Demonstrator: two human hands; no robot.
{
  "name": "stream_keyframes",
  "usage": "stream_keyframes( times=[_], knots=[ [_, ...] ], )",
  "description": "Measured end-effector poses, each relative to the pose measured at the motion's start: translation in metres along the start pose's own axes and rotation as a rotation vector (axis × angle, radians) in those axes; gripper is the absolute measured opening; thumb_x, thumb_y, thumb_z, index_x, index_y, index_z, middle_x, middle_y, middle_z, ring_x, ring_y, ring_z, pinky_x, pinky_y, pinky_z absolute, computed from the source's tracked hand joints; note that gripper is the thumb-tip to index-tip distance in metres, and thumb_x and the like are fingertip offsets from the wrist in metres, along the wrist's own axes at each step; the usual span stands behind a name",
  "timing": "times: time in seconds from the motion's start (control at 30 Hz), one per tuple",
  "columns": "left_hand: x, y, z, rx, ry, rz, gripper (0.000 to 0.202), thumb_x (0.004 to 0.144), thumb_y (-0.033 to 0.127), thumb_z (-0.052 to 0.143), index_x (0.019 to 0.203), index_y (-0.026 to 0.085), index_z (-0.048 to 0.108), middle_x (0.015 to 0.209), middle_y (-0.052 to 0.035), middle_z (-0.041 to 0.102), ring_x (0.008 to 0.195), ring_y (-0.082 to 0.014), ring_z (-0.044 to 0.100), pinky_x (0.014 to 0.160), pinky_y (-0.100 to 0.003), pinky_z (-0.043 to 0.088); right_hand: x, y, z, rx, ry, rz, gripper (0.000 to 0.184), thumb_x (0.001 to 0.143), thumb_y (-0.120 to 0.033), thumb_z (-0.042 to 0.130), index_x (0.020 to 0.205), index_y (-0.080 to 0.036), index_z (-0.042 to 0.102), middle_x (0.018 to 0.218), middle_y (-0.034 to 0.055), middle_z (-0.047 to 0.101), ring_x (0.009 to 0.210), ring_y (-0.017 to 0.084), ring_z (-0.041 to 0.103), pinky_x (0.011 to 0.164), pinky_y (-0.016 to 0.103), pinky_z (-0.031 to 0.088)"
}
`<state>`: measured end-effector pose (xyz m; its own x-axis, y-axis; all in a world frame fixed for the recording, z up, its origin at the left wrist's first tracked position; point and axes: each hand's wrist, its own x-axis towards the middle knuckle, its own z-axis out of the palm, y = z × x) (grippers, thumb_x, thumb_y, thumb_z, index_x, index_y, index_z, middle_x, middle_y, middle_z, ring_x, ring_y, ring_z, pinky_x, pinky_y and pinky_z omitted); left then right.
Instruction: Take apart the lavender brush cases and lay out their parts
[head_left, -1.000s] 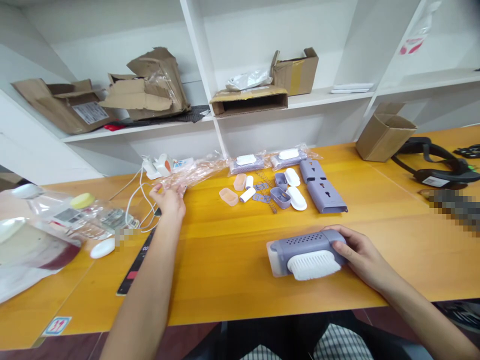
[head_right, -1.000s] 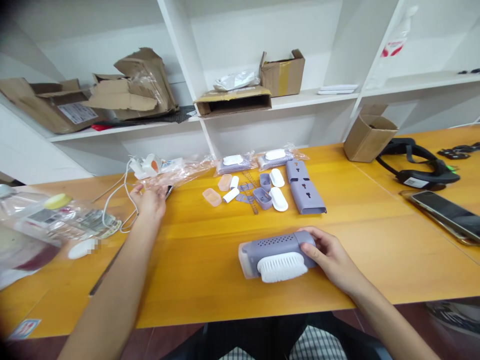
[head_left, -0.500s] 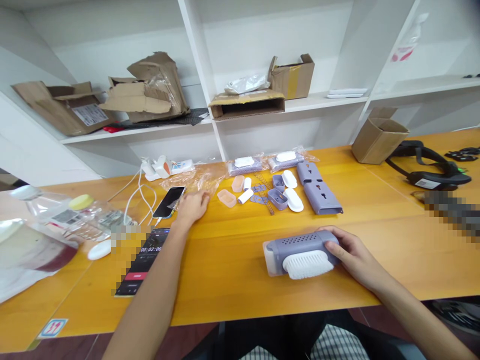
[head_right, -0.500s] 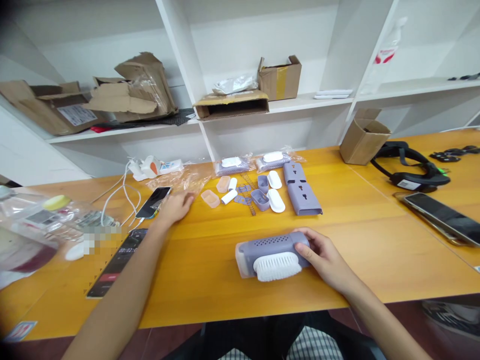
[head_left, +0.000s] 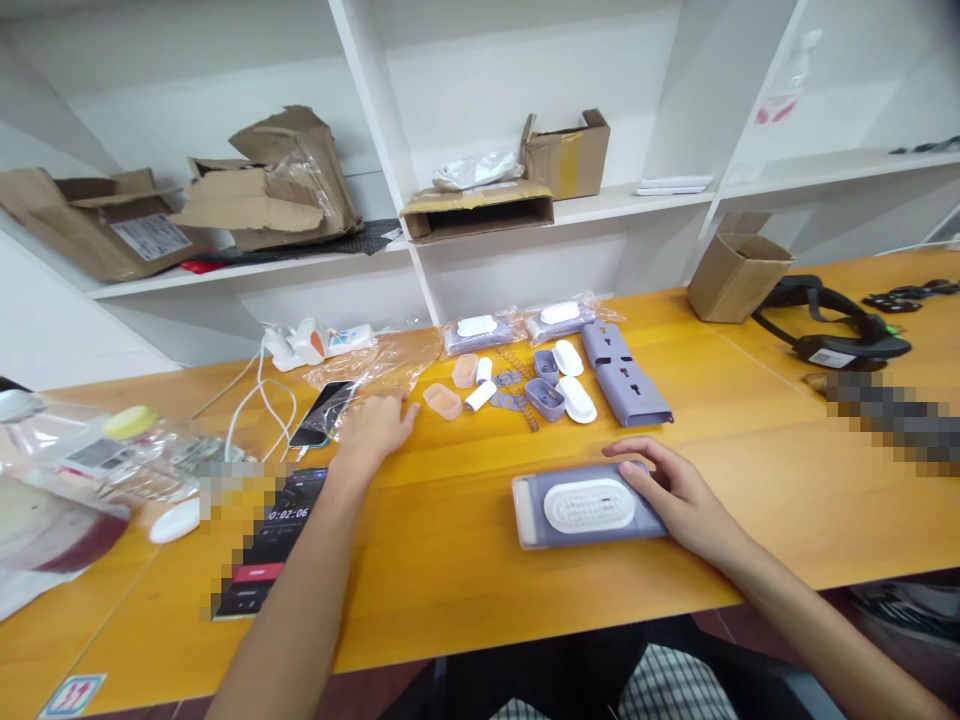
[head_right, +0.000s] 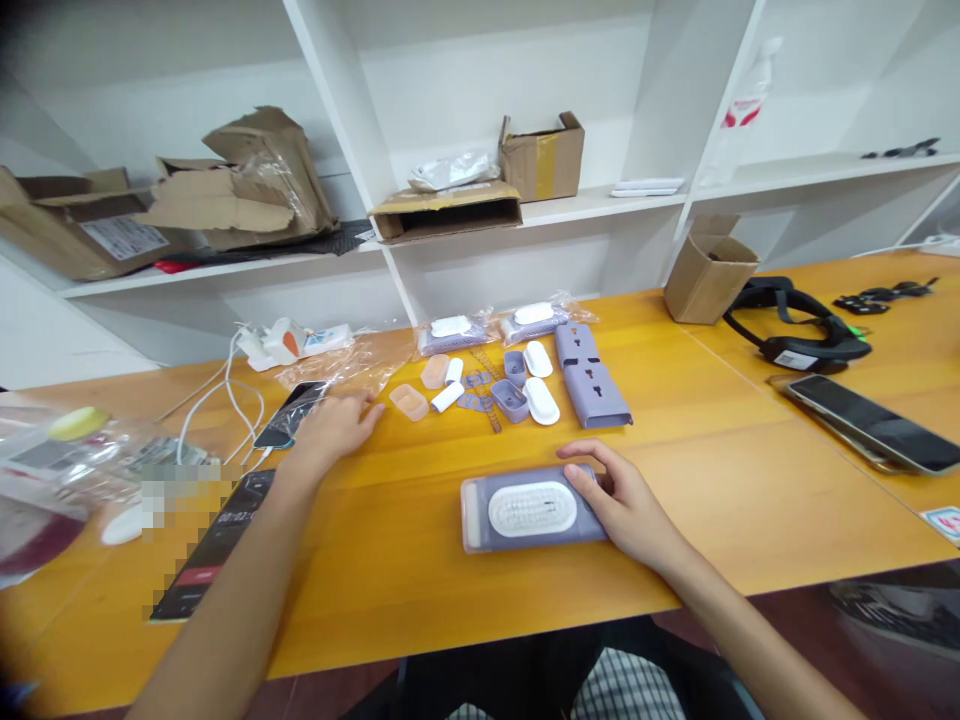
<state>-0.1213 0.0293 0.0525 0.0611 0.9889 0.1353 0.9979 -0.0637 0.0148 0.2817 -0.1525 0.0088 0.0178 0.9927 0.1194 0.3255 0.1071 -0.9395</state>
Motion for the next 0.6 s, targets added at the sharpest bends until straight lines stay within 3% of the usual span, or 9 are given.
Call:
stream_keyframes(
  times=[0.1, 0.2, 0.27, 0.37, 0.43, 0.5, 0.6],
  knots=[
    [0.001, 0.000, 0.016, -0.040, -0.013, 0.100, 0.055, 0.104, 0.051, 0.044, 0.146, 0.019, 0.057, 0.143, -0.0219, 0.066, 0.133, -0.0406, 0.062, 0.111, -0.056, 0.045, 0.017, -0.008, 0.003, -0.083, -0.025, -0.061, 0.037, 0.101, -0.056, 0.054, 0.104, -0.023, 0.071, 0.102, 0.0069, 0.077, 0.092, 0.026, 0.071, 0.078, 0.038, 0.059],
    [0.006, -0.003, 0.029, -0.076, -0.008, 0.142, 0.057, 0.107, 0.048, 0.039, 0.153, 0.017, 0.050, 0.160, -0.0213, 0.052, 0.150, -0.0378, 0.046, 0.122, -0.058, 0.033, 0.033, -0.020, 0.004, -0.228, -0.178, -0.130, 0.038, 0.105, -0.050, 0.047, 0.094, -0.022, 0.070, 0.089, 0.0053, 0.076, 0.086, 0.025, 0.071, 0.078, 0.038, 0.057],
    [0.011, -0.006, 0.033, -0.098, 0.012, 0.149, 0.056, 0.107, 0.046, 0.037, 0.154, 0.016, 0.048, 0.163, -0.0208, 0.048, 0.155, -0.0358, 0.040, 0.126, -0.058, 0.027, 0.037, -0.028, 0.005, -0.344, -0.259, -0.166, 0.037, 0.108, -0.045, 0.043, 0.095, -0.023, 0.069, 0.091, 0.0061, 0.076, 0.084, 0.026, 0.071, 0.078, 0.040, 0.056],
    [0.016, -0.007, 0.034, -0.135, 0.120, 0.144, 0.053, 0.108, 0.040, 0.036, 0.152, 0.014, 0.049, 0.167, -0.0190, 0.041, 0.159, -0.0324, 0.032, 0.129, -0.054, 0.022, 0.030, -0.033, 0.007, -0.479, -0.248, -0.223, 0.035, 0.109, -0.041, 0.039, 0.111, -0.022, 0.069, 0.109, 0.0106, 0.076, 0.096, 0.029, 0.071, 0.088, 0.047, 0.056],
    [0.015, -0.004, 0.029, -0.223, 0.315, 0.149, 0.048, 0.107, 0.037, 0.037, 0.144, 0.015, 0.056, 0.163, -0.0186, 0.046, 0.156, -0.0314, 0.035, 0.128, -0.051, 0.025, 0.020, -0.028, 0.009, -0.523, -0.215, -0.318, 0.034, 0.107, -0.043, 0.046, 0.128, -0.023, 0.064, 0.129, 0.0140, 0.071, 0.115, 0.033, 0.068, 0.100, 0.053, 0.053],
    [0.010, 0.003, 0.020, -0.374, 0.514, 0.193, 0.039, 0.105, 0.035, 0.041, 0.130, 0.017, 0.065, 0.146, -0.0177, 0.060, 0.144, -0.0312, 0.048, 0.124, -0.049, 0.033, 0.011, -0.019, 0.010, -0.546, -0.222, -0.435, 0.048, 0.099, -0.045, 0.062, 0.143, -0.026, 0.055, 0.146, 0.0153, 0.061, 0.134, 0.037, 0.057, 0.110, 0.057, 0.048],
    [-0.009, 0.026, 0.002, -0.613, 0.559, 0.293, 0.027, 0.102, 0.034, 0.048, 0.112, 0.021, 0.070, 0.113, -0.0119, 0.072, 0.113, -0.0296, 0.065, 0.108, -0.044, 0.046, 0.009, -0.007, 0.009, -0.563, -0.267, -0.522, 0.066, 0.088, -0.042, 0.076, 0.146, -0.027, 0.048, 0.153, 0.0161, 0.055, 0.140, 0.038, 0.052, 0.113, 0.059, 0.044]
  ],
)
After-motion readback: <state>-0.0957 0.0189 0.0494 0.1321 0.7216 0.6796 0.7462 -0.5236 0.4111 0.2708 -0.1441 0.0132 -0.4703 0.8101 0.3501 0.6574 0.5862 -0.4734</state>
